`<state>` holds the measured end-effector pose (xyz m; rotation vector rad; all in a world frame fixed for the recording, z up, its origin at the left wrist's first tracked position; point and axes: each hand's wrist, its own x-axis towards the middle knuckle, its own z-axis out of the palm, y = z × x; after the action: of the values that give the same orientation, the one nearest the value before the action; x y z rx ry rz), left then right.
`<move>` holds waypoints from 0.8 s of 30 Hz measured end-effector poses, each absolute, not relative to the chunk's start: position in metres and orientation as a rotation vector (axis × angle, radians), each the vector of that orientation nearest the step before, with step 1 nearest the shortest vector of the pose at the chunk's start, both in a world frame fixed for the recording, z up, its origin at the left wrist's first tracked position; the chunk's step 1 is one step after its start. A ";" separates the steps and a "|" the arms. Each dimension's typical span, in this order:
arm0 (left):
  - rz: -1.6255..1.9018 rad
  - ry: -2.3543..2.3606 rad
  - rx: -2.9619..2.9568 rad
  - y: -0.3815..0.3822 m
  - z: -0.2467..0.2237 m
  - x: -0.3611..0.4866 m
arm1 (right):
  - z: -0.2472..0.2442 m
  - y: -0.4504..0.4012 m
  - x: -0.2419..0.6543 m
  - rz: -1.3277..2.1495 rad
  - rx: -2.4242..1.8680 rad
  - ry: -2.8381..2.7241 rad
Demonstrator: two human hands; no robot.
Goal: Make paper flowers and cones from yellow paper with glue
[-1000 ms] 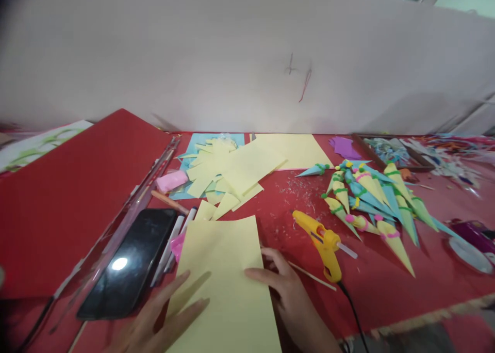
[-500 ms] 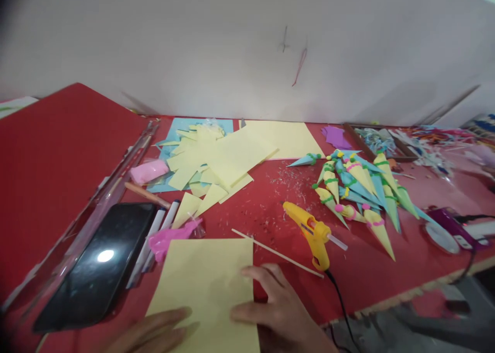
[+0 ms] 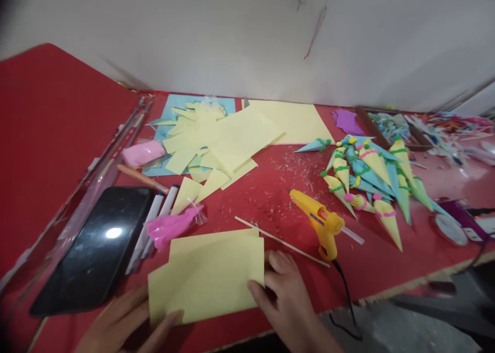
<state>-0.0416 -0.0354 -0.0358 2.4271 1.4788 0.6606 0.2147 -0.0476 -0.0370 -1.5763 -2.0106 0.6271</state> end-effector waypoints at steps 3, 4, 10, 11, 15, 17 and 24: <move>0.532 1.732 2.248 -0.036 -0.036 -0.035 | -0.041 -0.045 0.207 0.525 -1.699 -1.973; 0.479 1.785 2.204 -0.036 -0.036 -0.033 | -0.042 -0.045 0.205 0.489 -1.731 -1.978; 0.382 1.669 2.381 -0.036 -0.036 -0.033 | -0.040 -0.047 0.201 0.383 -1.774 -2.021; 0.393 1.631 2.421 -0.035 -0.036 -0.033 | -0.040 -0.047 0.201 0.376 -1.772 -2.020; 0.485 1.502 2.533 -0.034 -0.037 -0.033 | -0.039 -0.047 0.201 0.338 -1.775 -2.012; 0.484 1.484 2.575 -0.036 -0.038 -0.034 | -0.039 -0.047 0.200 0.329 -1.780 -2.017; 0.562 1.488 2.795 -0.040 -0.037 -0.025 | -0.040 -0.047 0.200 0.324 -1.786 -2.060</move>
<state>-0.0252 -0.0401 -0.0370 2.7945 1.4882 0.5618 0.1995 -0.0474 -0.0399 -1.7857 -2.0599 0.3236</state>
